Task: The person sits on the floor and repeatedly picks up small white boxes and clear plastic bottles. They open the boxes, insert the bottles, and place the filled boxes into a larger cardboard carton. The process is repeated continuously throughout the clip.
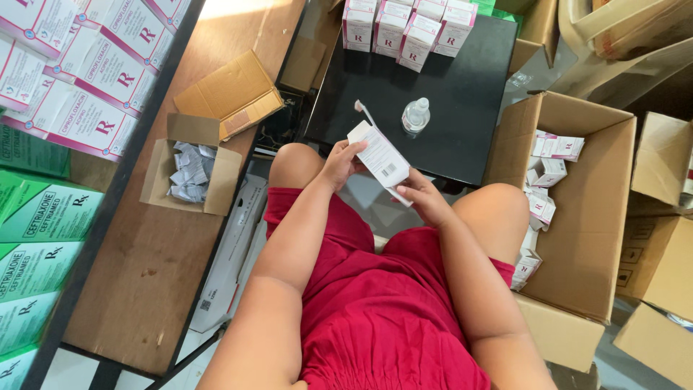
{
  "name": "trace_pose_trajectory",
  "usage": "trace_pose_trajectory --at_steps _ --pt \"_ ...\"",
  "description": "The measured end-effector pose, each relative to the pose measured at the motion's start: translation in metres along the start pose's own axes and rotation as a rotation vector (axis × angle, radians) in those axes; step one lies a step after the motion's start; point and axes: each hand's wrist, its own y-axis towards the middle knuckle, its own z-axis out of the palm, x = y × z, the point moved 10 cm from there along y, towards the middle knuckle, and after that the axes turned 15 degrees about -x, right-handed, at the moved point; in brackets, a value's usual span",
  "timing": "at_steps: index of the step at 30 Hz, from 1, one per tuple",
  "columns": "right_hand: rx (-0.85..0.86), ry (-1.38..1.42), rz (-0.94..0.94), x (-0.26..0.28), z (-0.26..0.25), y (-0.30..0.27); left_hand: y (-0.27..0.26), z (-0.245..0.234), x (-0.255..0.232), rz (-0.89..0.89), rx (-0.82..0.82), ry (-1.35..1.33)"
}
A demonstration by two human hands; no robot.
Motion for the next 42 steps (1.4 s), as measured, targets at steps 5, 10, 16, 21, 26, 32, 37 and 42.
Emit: trace_pose_trajectory --at_steps 5,10,16,21,26,32,37,42 --pt "-0.161 -0.400 -0.209 0.000 0.002 0.002 -0.007 0.009 -0.003 0.016 -0.009 0.081" --pt "-0.280 -0.462 -0.407 0.032 0.003 0.000 -0.010 0.008 -0.031 0.103 -0.099 -0.092" --pt "-0.267 -0.312 -0.437 0.038 0.006 -0.001 -0.011 0.014 -0.012 0.064 0.038 0.089" --pt "-0.123 -0.425 -0.303 0.010 0.025 0.002 -0.012 0.018 0.013 0.124 0.140 0.248" --pt "-0.298 -0.384 -0.618 0.057 0.012 -0.006 0.009 -0.010 -0.009 0.117 -0.162 -0.016" --pt "-0.591 0.627 -0.455 0.055 -0.076 -0.011 0.006 -0.042 -0.038 0.129 -0.358 -0.329" --pt "-0.516 0.504 -0.468 0.057 -0.082 -0.010 -0.003 -0.029 -0.039 0.113 -0.311 -0.263" --pt "-0.422 0.031 -0.352 0.039 -0.016 -0.011 -0.008 -0.008 -0.043 0.120 -0.220 -0.297"
